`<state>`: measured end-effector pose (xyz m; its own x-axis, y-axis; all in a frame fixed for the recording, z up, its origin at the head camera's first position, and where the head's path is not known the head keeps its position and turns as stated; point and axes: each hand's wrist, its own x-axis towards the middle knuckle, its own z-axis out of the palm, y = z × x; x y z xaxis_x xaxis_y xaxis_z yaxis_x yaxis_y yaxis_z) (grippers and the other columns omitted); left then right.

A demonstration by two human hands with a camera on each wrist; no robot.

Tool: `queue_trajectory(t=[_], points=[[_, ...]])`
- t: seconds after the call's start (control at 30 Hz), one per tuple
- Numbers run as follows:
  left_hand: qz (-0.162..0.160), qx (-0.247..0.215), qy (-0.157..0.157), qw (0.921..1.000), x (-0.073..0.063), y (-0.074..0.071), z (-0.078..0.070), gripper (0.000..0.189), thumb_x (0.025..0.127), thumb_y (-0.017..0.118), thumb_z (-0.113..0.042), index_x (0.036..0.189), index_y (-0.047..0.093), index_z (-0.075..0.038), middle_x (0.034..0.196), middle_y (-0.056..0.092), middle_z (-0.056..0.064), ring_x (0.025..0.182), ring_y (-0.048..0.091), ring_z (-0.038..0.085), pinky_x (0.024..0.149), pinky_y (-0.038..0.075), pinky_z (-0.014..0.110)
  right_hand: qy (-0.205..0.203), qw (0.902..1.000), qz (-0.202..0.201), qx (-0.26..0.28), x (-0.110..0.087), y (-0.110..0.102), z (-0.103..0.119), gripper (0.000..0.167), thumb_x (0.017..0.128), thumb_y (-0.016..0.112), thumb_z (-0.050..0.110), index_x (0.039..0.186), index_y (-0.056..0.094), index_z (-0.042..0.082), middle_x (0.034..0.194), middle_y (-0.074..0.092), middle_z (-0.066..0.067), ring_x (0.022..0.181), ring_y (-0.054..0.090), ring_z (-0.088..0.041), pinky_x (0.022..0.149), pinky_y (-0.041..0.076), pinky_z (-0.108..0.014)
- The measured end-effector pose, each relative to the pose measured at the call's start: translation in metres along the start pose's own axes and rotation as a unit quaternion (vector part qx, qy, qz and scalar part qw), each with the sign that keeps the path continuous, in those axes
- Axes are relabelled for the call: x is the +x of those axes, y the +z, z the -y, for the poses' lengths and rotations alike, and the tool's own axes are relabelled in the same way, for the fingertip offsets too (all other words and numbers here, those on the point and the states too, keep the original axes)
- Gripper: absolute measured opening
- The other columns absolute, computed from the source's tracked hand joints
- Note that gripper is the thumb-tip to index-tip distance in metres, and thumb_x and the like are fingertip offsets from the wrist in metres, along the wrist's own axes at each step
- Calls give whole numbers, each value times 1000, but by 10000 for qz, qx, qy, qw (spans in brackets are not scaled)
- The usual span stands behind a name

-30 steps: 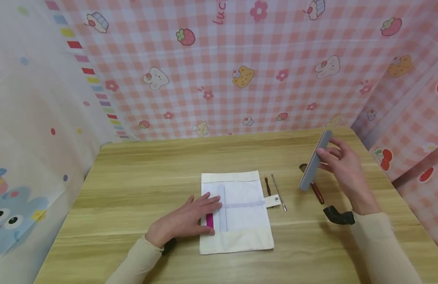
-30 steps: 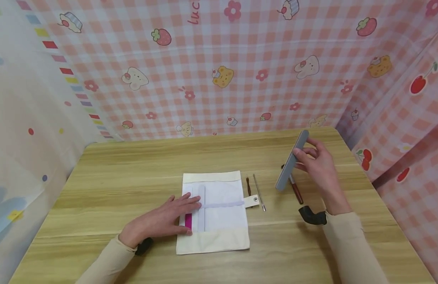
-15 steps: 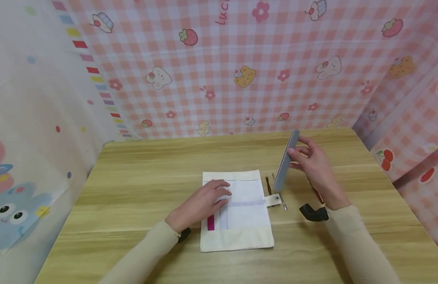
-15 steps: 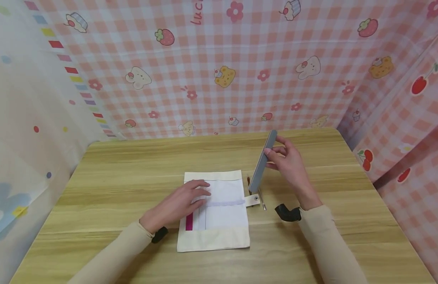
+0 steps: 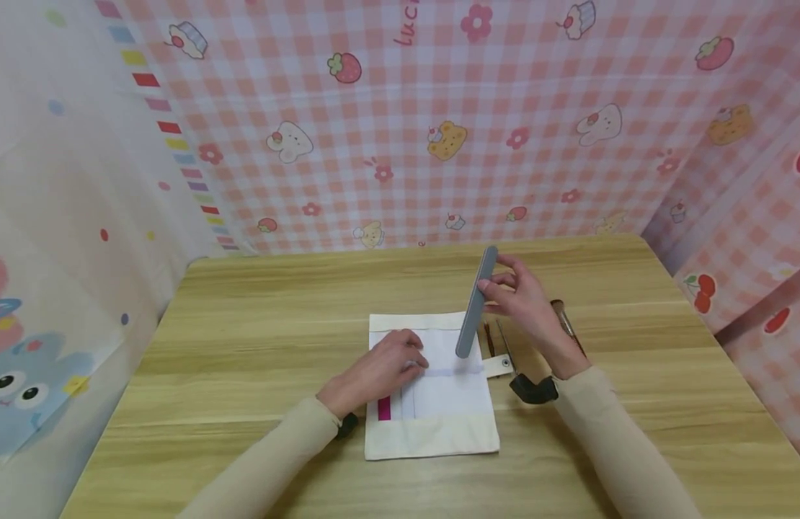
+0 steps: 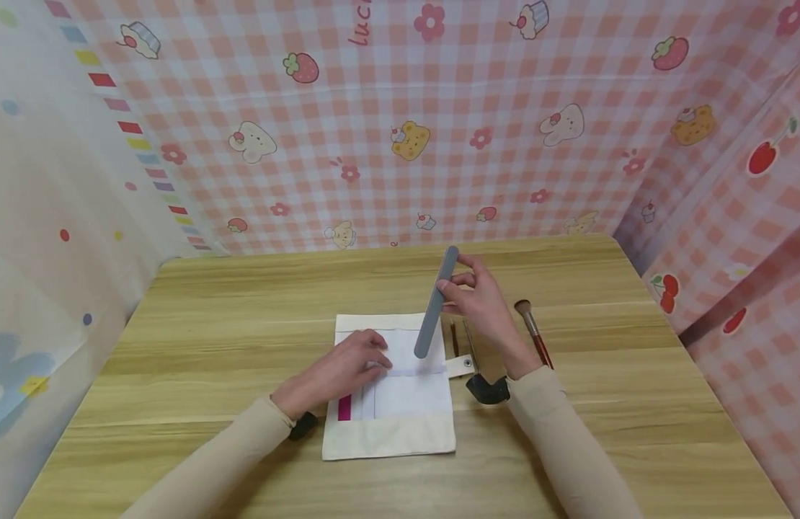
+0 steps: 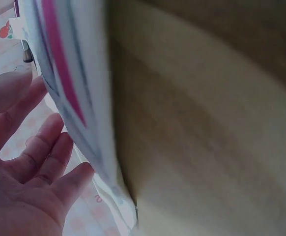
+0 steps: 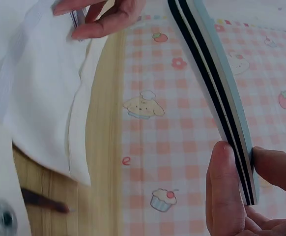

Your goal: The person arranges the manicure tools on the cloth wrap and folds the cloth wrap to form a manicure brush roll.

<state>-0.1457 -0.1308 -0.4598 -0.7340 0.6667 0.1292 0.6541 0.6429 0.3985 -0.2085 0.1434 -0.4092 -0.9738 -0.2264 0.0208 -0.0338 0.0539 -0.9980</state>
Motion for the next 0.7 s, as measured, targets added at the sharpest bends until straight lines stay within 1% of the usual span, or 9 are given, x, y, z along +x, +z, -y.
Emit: queue_trajectory(t=[0.07,0.17,0.3,0.4,0.53,0.7], points=[[-38,34,42,10000,0,1,0,9,96,74,-9,101,81,-7,118,66,11,111,58,27,102,46,41,43,9999,47,86,3,7,-1,67,103,62,5,159,26,0,108,63,-12,86,72,-11,82,61,-34],[-84,55,43,9999,1,3,0,7,96,74,-9,98,81,-8,117,66,11,111,58,27,102,45,40,138,9999,70,61,7,15,-2,68,103,62,5,160,26,1,111,63,-17,87,72,-14,83,61,-36],[-48,-21,-140,9999,2,5,-2,6,95,75,-9,96,80,-9,116,65,9,112,57,26,104,45,40,230,9996,90,-105,10,24,-3,67,103,62,6,160,27,3,117,62,-24,90,72,-19,85,61,-38],[-30,-68,-284,9996,3,5,-3,5,95,74,-7,94,80,-9,116,65,9,112,57,27,104,45,40,232,9994,137,-198,13,30,-6,68,103,63,5,160,27,4,118,62,-28,92,72,-23,85,61,-40],[-53,-125,-417,9990,4,5,-4,6,95,74,-7,91,78,-10,114,66,8,112,57,27,104,45,41,251,9992,183,-246,17,35,-9,74,102,64,7,163,22,7,118,61,-27,92,72,-24,83,62,-40],[-85,-203,-426,9989,6,6,-3,8,94,73,-5,89,76,-10,112,67,8,111,58,27,103,45,41,156,9987,200,-441,23,40,-14,79,102,64,8,166,17,13,116,60,-26,91,72,-23,79,62,-37]])
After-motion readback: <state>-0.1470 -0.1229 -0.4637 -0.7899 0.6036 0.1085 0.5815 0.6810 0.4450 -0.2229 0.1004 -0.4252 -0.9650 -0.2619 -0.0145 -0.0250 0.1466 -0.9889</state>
